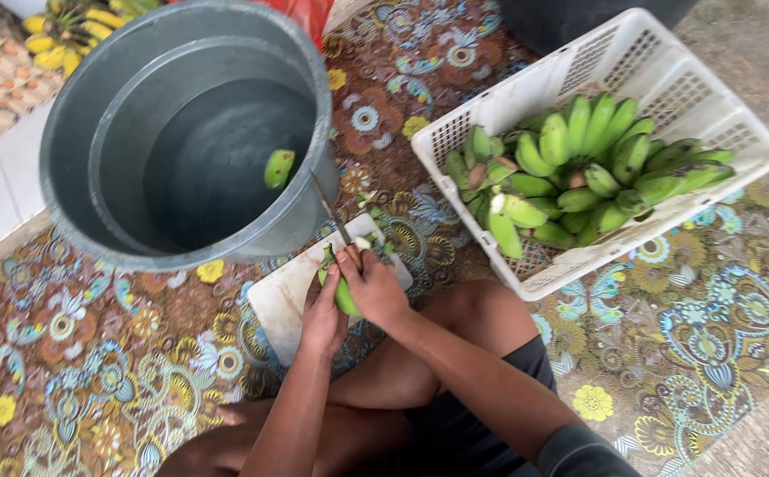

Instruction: The person picks a green banana from a bunch, cuts it into small pieces on a cutting board using a knife, and then places the pieces into a bucket of water.

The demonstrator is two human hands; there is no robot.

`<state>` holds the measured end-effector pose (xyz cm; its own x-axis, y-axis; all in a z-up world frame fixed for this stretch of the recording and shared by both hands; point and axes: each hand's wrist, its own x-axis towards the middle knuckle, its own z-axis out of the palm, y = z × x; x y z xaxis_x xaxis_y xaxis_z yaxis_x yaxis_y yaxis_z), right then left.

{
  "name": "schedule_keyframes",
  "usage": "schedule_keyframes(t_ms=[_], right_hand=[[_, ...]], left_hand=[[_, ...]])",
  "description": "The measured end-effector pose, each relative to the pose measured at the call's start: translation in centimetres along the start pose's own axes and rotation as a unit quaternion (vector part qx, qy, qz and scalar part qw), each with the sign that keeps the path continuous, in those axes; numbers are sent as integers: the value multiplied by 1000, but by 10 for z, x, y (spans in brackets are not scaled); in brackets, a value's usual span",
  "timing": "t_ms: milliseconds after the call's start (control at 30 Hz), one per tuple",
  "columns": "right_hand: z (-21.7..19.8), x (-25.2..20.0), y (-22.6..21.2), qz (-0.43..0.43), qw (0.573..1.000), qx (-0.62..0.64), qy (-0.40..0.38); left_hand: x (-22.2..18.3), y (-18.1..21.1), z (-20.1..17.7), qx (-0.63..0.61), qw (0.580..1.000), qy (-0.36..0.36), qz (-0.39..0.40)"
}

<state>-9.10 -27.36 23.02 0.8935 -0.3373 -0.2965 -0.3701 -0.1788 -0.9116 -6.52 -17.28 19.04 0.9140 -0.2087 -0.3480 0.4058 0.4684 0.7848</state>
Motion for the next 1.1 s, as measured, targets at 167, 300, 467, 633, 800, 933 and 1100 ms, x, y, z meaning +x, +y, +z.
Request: schedule_keyframes(t_ms=[167, 300, 467, 633, 800, 933, 1100], right_hand=[[-33, 25, 23, -18, 968, -249, -25], [-93, 38, 36, -26, 902, -411, -131], [-74, 75, 82, 13, 847, -454, -278], [-55, 122, 124, 41, 835, -476, -275], [-63, 122, 120, 64, 901, -397, -159], [-47, 109, 100, 63, 906, -373, -191], [-9, 107, 106, -17, 888, -409, -209]], left_hand=[[30, 6, -113, 144, 982, 121, -1], [51, 1, -190, 294, 939, 178, -17], [74, -23, -215, 287, 930, 211, -90], [73, -29, -213, 334, 911, 211, -119], [76, -36, -214, 347, 906, 182, -159], [63, -16, -198, 461, 851, 212, -137], [27, 15, -161, 580, 797, 158, -61]])
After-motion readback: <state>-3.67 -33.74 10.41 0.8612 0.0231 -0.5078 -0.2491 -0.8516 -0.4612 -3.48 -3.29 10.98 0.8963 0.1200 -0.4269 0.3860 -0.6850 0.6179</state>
